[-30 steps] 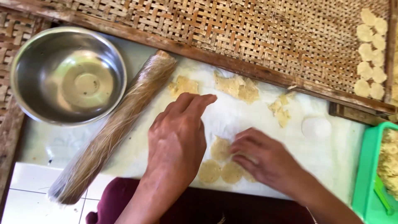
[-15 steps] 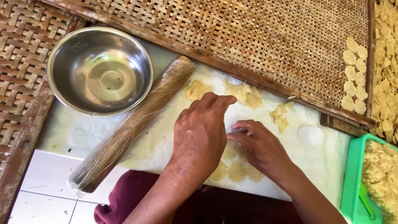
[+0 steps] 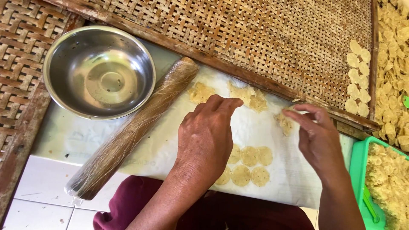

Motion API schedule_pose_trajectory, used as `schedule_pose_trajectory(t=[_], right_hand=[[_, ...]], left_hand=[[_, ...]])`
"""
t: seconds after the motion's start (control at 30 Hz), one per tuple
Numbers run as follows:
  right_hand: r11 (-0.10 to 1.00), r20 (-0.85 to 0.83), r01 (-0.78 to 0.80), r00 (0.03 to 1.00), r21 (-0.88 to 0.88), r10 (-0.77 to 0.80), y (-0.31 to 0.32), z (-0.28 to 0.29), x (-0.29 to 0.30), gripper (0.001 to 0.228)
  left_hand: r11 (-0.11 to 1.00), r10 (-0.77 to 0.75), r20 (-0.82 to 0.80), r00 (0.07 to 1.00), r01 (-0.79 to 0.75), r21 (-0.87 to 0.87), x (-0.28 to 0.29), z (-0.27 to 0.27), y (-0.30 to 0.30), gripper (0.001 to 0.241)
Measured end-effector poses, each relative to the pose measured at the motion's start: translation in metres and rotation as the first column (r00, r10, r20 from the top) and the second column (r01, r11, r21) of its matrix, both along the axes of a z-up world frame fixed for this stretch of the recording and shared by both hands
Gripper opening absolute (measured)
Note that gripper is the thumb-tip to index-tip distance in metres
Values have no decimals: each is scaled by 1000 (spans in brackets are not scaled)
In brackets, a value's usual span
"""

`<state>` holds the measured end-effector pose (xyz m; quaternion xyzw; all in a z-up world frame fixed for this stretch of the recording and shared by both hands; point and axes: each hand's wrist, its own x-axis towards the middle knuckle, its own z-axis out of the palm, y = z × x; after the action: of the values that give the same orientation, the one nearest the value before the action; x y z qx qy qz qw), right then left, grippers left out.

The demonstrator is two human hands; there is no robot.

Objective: Forming small dough discs and placing them on a bamboo tray for drying.

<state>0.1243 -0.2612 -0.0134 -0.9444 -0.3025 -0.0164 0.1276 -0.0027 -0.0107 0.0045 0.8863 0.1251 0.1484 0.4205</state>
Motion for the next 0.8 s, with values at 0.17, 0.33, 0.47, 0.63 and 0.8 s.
schedule_pose_trajectory(t=[0.17,0.33,0.47,0.63,0.8], right_hand=[[945,-113,155,985,289,-127,-19,-8,10,11],[995,-252,6,967,98,19,14,-24,-27,25],[929,-257,-344,893,135,368,43,-18,-64,23],[930,-347,-369,872,-2,345,58,-13,-70,27],[896,-304,-437,867,-79,396,58,-18,-72,29]], left_hand=[[1000,0,9,1000,0,5,0,0,0,39],[1000,19,3,1000,-19,8,1,-1,-1,38],[1000,10,-19,1000,-10,-8,1,-1,-2,40],[1000,4,-2,1000,-4,-13,0,-2,0,43],[1000,-3,5,1000,3,-21,0,-2,1,44]])
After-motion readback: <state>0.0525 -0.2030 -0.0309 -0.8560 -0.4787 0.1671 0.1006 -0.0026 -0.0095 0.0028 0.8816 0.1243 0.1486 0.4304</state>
